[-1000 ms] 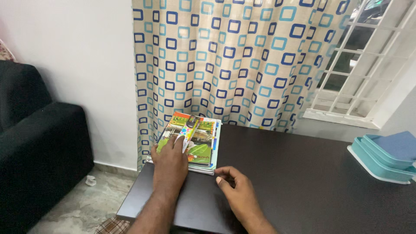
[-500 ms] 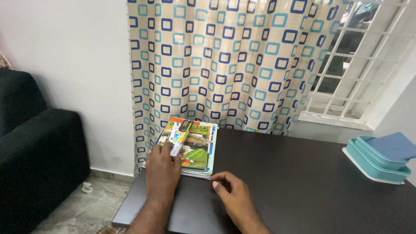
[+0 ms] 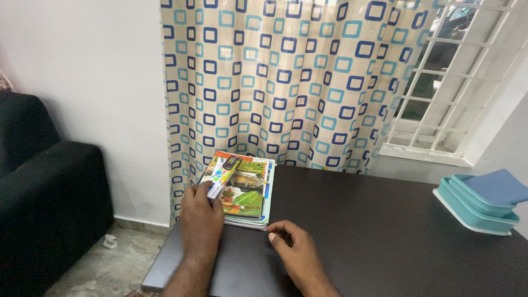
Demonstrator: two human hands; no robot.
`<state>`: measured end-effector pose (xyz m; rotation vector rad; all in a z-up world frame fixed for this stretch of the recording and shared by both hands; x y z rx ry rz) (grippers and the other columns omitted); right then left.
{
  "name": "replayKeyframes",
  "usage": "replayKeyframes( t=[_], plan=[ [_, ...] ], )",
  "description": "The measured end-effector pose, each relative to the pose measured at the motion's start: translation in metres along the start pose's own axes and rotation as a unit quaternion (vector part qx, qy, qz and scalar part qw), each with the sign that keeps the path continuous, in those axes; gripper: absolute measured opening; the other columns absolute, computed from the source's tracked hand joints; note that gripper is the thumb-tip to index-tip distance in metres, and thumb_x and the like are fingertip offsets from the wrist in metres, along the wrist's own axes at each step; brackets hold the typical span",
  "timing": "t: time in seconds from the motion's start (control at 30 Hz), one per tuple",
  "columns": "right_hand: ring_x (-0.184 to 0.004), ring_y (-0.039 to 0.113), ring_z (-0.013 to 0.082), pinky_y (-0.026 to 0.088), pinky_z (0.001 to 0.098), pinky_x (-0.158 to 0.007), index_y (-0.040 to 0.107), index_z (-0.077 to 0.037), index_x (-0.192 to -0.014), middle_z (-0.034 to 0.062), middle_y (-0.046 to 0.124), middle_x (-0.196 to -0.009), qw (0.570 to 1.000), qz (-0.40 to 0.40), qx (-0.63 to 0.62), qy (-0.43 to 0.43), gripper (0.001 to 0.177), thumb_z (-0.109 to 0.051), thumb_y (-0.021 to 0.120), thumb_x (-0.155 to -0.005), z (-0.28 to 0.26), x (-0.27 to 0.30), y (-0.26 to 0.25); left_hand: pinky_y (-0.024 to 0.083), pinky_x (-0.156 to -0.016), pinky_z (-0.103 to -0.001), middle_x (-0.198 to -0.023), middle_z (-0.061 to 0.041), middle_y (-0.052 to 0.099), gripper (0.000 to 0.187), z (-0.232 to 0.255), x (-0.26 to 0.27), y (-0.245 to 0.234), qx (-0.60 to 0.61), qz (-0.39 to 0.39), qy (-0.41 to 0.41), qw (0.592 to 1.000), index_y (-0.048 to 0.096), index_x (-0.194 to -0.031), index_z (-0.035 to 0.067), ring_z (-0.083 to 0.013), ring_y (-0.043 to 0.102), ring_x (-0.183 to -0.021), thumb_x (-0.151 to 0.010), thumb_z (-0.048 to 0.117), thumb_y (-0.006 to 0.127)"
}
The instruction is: The person takes several items from a desk drawer and places them on the desk surface. They stack plastic containers, place a stack of books, a box of chalk, a water bottle, and several colored pens on the desk.
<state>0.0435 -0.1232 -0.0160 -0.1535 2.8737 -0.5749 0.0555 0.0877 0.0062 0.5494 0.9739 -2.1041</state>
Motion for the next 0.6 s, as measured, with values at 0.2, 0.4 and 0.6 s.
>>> replayKeyframes(
  t=[0.2, 0.4, 0.6],
  plan=[
    [-0.089, 0.069, 0.0114, 0.056, 0.0296, -0.084, 0.077, -0.008, -0.107, 0.0017, 0.076, -0.09, 1.0, -0.01, -0.002, 0.027, 0.024, -0.021, 0.067, -0.09, -0.0006, -0.001, 0.0007, 0.057, -0.085, -0.044, -0.121, -0.016, 0.056, 0.048, -0.0024, -0.002, -0.0041, 0.049, -0.008, -0.066, 0.997, 0.059, -0.137, 0.002, -0.0308, 0.068, -0.099, -0.092, 0.014, 0.068],
    [-0.089, 0.07, 0.0131, 0.055, 0.0303, -0.085, 0.077, -0.008, -0.106, 0.0037, 0.077, -0.09, 1.0, -0.01, -0.002, 0.007, 0.023, -0.021, 0.068, -0.09, 0.0042, -0.0024, -0.0001, 0.052, -0.094, -0.046, -0.114, -0.017, 0.058, 0.056, -0.0027, 0.0, 0.0008, -0.074, -0.034, -0.071, 0.994, 0.058, -0.141, 0.006, -0.0332, 0.06, -0.109, -0.089, 0.022, 0.071],
    [-0.092, 0.07, 0.0113, 0.055, 0.0297, -0.088, 0.078, -0.009, -0.106, 0.0034, 0.077, -0.094, 0.999, -0.013, -0.008, 0.035, 0.022, -0.023, 0.069, -0.091, 0.0053, -0.0032, 0.0007, 0.039, -0.112, -0.053, -0.123, -0.017, 0.056, 0.066, -0.0033, 0.0021, 0.005, -0.13, -0.016, -0.009, 0.991, 0.054, -0.14, 0.006, -0.0356, 0.052, -0.124, -0.084, 0.036, 0.074]
  ],
)
Point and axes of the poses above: each hand's wrist, its own x-axis away from the middle knuckle, its own y-axis out of the palm, z = x × y, the point moved 1 cm from there along -x, towards the middle knuckle
